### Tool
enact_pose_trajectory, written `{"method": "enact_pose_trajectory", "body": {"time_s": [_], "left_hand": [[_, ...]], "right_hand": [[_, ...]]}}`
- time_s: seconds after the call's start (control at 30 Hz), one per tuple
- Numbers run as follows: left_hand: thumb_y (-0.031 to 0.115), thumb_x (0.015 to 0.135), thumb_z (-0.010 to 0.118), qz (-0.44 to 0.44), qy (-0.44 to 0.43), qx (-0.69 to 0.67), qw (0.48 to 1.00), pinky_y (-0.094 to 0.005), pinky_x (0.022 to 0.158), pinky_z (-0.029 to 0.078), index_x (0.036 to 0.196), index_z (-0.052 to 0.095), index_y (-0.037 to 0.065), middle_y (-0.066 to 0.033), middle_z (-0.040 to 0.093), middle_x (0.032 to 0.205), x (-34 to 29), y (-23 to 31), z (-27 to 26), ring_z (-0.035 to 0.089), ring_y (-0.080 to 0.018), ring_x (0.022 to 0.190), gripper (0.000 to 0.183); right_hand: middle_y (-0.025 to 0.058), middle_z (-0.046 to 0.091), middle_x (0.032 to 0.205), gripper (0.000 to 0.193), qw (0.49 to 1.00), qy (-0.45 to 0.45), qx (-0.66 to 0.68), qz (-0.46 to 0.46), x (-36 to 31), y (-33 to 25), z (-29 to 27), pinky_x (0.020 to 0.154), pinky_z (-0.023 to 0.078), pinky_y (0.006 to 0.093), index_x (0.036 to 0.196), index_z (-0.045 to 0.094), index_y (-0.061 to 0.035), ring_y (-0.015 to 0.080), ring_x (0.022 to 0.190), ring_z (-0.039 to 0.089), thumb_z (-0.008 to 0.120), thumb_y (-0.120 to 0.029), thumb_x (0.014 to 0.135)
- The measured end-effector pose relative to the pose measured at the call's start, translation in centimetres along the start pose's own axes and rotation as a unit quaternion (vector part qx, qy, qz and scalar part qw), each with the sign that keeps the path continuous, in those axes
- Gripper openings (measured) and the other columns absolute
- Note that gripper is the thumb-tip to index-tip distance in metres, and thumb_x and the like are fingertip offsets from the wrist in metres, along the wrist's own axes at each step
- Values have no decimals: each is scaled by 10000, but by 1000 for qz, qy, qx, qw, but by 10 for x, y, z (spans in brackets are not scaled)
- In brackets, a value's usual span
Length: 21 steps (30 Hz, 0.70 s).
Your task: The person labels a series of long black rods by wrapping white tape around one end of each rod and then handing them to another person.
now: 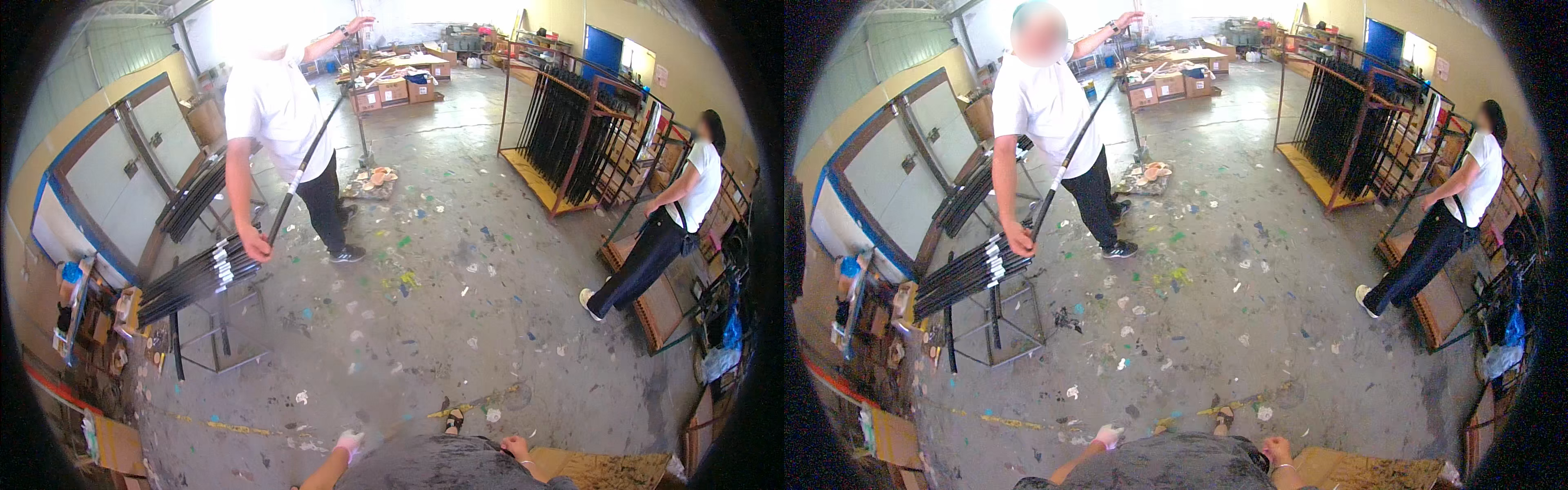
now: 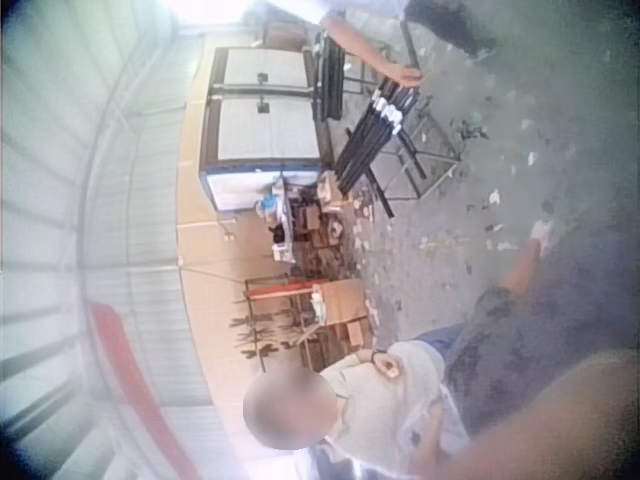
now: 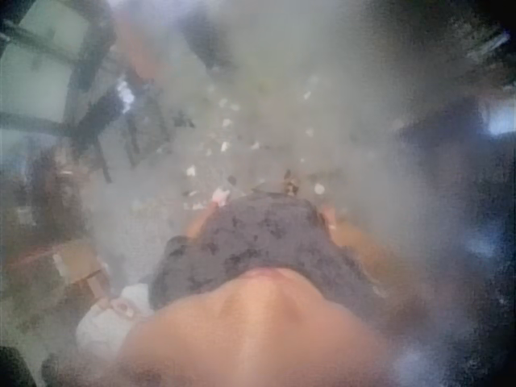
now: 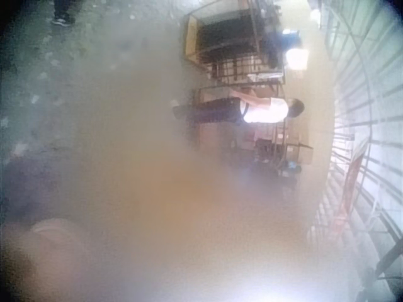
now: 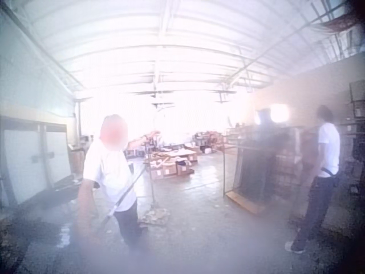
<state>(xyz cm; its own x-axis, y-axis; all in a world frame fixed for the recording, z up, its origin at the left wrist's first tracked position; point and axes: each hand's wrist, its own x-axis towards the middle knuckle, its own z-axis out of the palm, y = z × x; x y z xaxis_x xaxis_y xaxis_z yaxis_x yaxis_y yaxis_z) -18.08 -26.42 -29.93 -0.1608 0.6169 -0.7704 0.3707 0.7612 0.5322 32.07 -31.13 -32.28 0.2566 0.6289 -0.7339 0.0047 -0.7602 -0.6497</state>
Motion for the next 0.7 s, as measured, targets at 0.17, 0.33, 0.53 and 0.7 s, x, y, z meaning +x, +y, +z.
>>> {"method": "enact_pose_trajectory", "body": {"time_s": [0.17, 0.33, 0.53, 0.7], "left_hand": [[322, 804, 604, 55, 161, 163, 972, -398, 776, 496, 1116, 547, -55, -169, 642, 1030, 38, -70, 6, 625, -285, 934, 493], [157, 688, 694, 351, 334, 252, 837, -455, 975, 346, 1268, 408, 6, -224, 474, 1214, -85, 191, -68, 437, -397, 1125, 664], [126, 699, 628, 430, 562, 483, 515, -450, 1055, 271, 1200, 474, -14, -182, 472, 1231, -100, 393, -218, 393, -330, 1223, 542], [236, 773, 628, 297, 392, 623, 609, -413, 885, 437, 1043, 585, 54, -147, 597, 1086, -57, 453, -270, 561, -295, 1057, 328]], "right_hand": [[78, 641, 662, 190, 995, 2, -98, -32, -5, -11, 2, 516, 485, 283, 769, 644, 18, 153, 570, 600, 663, -172, 776], [81, 623, 641, 131, 987, 22, -154, -35, 3, -6, -9, 466, 470, 292, 766, 629, -2, 162, 546, 587, 650, -130, 782], [67, 610, 617, 129, 998, -32, -61, 13, 24, -5, -18, 447, 454, 293, 752, 630, -27, 153, 523, 573, 645, -148, 794], [65, 602, 614, 145, 1000, -1, 15, 2, 24, 3, -14, 415, 439, 296, 744, 613, -31, 155, 500, 562, 631, -158, 813]]}}
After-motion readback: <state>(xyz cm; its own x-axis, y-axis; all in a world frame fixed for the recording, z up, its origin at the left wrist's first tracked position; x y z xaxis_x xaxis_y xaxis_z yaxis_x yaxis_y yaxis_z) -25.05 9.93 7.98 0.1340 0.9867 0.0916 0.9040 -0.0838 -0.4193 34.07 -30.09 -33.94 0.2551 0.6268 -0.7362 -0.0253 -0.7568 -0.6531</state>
